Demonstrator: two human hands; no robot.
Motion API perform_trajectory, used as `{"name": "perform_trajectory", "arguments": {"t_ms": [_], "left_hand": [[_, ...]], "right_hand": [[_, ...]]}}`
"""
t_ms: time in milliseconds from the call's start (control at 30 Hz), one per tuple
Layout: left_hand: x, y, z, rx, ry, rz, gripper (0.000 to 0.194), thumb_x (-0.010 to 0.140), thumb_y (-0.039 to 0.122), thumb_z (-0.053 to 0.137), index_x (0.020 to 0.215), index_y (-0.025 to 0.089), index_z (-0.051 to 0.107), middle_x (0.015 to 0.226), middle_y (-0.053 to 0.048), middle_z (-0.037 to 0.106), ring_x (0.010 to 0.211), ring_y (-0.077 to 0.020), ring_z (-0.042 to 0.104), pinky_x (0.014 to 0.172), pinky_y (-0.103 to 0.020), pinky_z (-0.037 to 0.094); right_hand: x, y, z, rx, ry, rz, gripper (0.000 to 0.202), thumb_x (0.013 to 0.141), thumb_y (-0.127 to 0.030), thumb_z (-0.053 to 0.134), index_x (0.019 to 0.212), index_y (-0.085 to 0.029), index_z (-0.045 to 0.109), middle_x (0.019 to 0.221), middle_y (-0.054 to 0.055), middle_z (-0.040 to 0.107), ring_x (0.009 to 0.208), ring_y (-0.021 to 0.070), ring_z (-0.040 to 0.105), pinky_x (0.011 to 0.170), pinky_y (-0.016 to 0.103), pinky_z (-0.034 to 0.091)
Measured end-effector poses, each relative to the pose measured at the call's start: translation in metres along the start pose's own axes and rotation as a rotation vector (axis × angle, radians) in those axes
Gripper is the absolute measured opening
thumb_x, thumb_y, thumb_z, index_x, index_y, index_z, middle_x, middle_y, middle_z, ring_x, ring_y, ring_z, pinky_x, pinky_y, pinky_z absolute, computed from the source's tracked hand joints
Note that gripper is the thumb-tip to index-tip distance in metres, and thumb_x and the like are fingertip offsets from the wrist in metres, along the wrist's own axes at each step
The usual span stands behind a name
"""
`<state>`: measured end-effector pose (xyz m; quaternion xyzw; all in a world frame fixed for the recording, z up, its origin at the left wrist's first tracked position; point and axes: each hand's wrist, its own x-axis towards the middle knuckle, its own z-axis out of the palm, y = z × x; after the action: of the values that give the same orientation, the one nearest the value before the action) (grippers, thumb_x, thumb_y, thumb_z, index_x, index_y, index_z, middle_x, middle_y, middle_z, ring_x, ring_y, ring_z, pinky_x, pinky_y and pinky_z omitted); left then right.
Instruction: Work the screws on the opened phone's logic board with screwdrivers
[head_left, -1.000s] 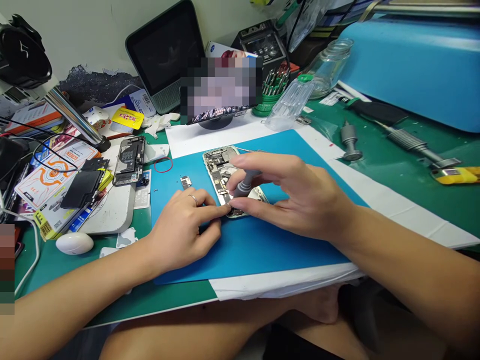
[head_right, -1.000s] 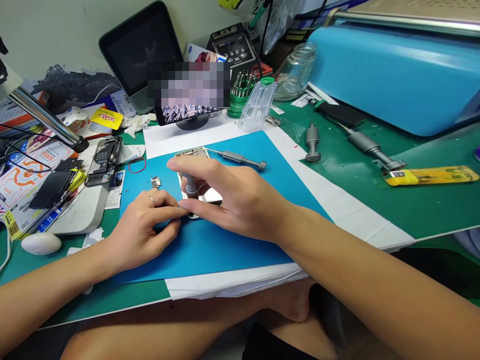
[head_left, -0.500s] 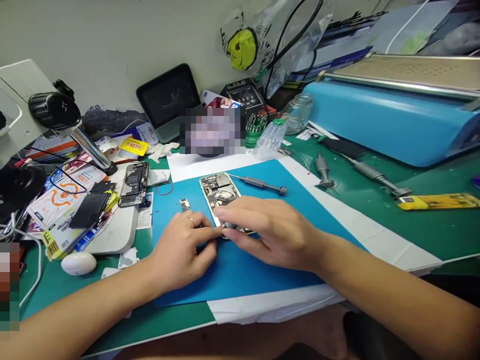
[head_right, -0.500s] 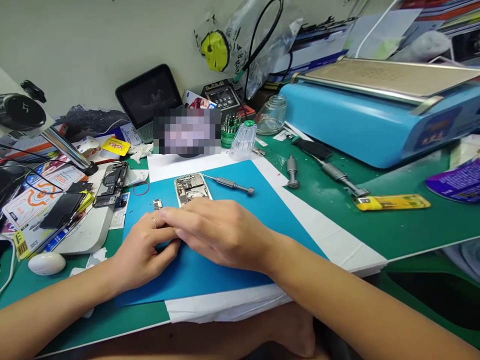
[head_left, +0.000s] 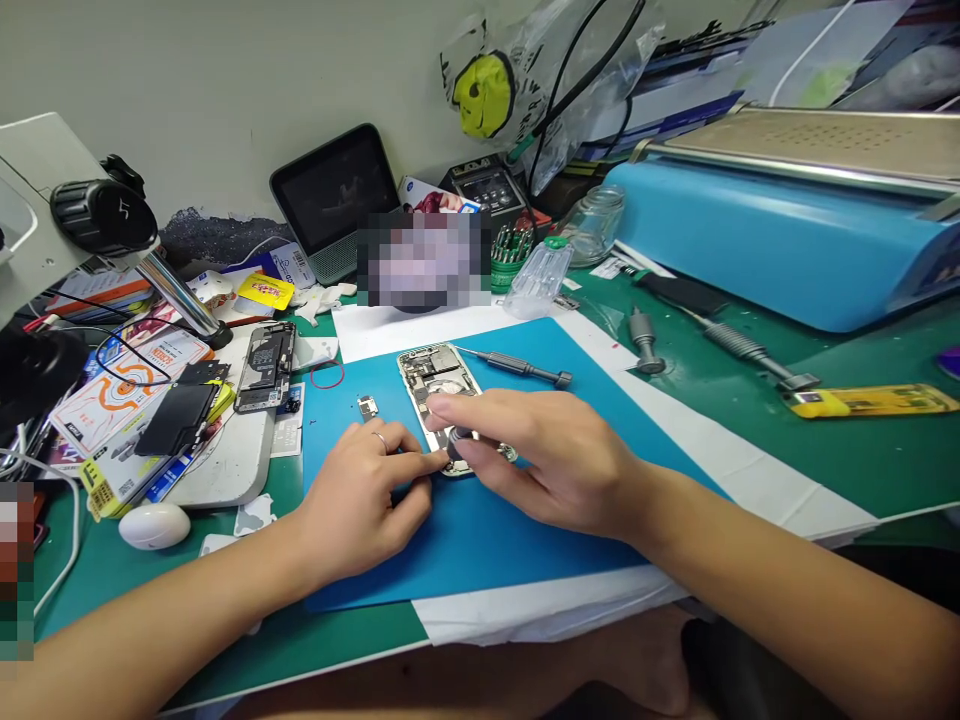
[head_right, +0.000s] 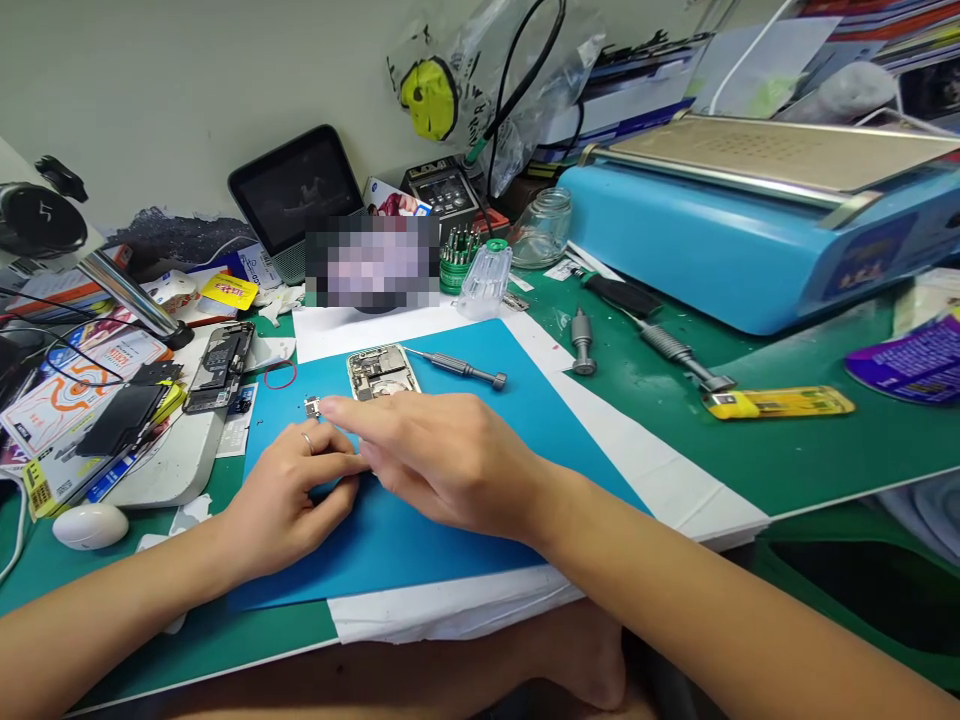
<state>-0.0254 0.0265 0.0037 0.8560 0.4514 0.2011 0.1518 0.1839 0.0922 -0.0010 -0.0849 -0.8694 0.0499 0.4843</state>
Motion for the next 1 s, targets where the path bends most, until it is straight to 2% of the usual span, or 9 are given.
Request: {"name": "perform_trajectory", "arguments": {"t_ms": [133,233,300,367,500,633,767,900,1000], "left_hand": [[-0.0005,-0.0003,-0.0002,0.000,0.015,0.001,0.025,0.095,0.015,0.051,0.095,0.021,0.075,0.094,-0.006,0.068,0.088,-0.0217,0.059,0.077,-0.038,0.042],[-0.0002,-0.0002,-0.0001,0.000,0.005,-0.002,0.027,0.095,0.016,0.051,0.103,0.021,0.077,0.094,-0.006,0.068,0.087,-0.0219,0.059,0.077,-0.039,0.042],[-0.0001,0.0000,-0.0002,0.006,0.000,0.003,0.029,0.096,0.016,0.051,0.106,0.021,0.077,0.093,-0.006,0.068,0.086,-0.0220,0.059,0.076,-0.039,0.041],[0.0000,0.0004,-0.0005,0.004,0.000,0.003,0.030,0.096,0.016,0.050,0.106,0.022,0.078,0.092,-0.006,0.067,0.085,-0.0220,0.058,0.076,-0.039,0.040],[-0.0002,0.0008,-0.0012,-0.002,-0.004,0.004,0.032,0.096,0.016,0.050,0.111,0.021,0.077,0.094,-0.006,0.068,0.087,-0.0227,0.059,0.077,-0.040,0.040],[-0.0004,0.0003,-0.0010,0.000,-0.003,0.010,0.029,0.095,0.015,0.050,0.103,0.020,0.078,0.092,-0.006,0.067,0.085,-0.0225,0.058,0.077,-0.040,0.040],[-0.0002,-0.0006,-0.0003,-0.002,0.004,0.014,0.031,0.096,0.016,0.051,0.113,0.020,0.077,0.094,-0.006,0.068,0.087,-0.0235,0.059,0.078,-0.041,0.040],[0.0003,-0.0009,0.0004,0.006,0.005,0.022,0.030,0.096,0.016,0.051,0.109,0.019,0.078,0.093,-0.006,0.067,0.085,-0.0229,0.058,0.076,-0.040,0.039],[-0.0002,-0.0015,0.0015,0.004,0.011,0.022,0.030,0.096,0.015,0.052,0.110,0.020,0.078,0.091,-0.005,0.066,0.084,-0.0224,0.058,0.076,-0.039,0.039]], "right_hand": [[-0.0015,0.0005,0.0002,-0.011,-0.021,0.017,0.047,0.101,-0.021,0.060,0.146,-0.020,0.048,0.100,0.007,0.080,0.086,0.0198,0.078,0.072,0.029,0.065],[-0.0008,-0.0001,-0.0008,0.002,-0.021,0.042,0.053,0.101,-0.012,0.053,0.152,-0.022,0.043,0.116,0.009,0.079,0.101,0.0200,0.078,0.084,0.030,0.066],[-0.0004,-0.0003,-0.0011,-0.007,-0.011,0.058,0.054,0.100,-0.010,0.054,0.152,-0.023,0.043,0.113,0.008,0.080,0.094,0.0188,0.079,0.079,0.028,0.066],[-0.0001,-0.0002,-0.0009,-0.003,-0.017,0.056,0.050,0.101,-0.017,0.058,0.149,-0.022,0.046,0.104,0.007,0.080,0.084,0.0186,0.078,0.073,0.028,0.066],[-0.0005,0.0006,0.0003,0.011,-0.002,0.044,0.046,0.100,-0.007,0.054,0.144,-0.019,0.049,0.113,0.010,0.079,0.100,0.0194,0.078,0.085,0.029,0.065],[-0.0009,0.0009,0.0008,-0.007,0.004,0.036,0.037,0.100,-0.016,0.060,0.137,-0.018,0.053,0.104,0.010,0.079,0.087,0.0192,0.078,0.071,0.027,0.065],[-0.0009,0.0004,0.0001,0.006,-0.001,0.029,0.037,0.101,-0.006,0.050,0.136,-0.016,0.052,0.114,0.012,0.079,0.105,0.0194,0.077,0.089,0.028,0.065],[-0.0007,0.0009,-0.0003,0.010,-0.003,0.043,0.034,0.103,-0.014,0.053,0.137,-0.019,0.052,0.105,0.009,0.080,0.092,0.0178,0.079,0.077,0.027,0.067],[-0.0005,0.0009,-0.0010,0.038,-0.013,0.025,0.037,0.104,-0.014,0.051,0.140,-0.018,0.051,0.115,0.012,0.078,0.111,0.0205,0.076,0.089,0.032,0.067]]}}
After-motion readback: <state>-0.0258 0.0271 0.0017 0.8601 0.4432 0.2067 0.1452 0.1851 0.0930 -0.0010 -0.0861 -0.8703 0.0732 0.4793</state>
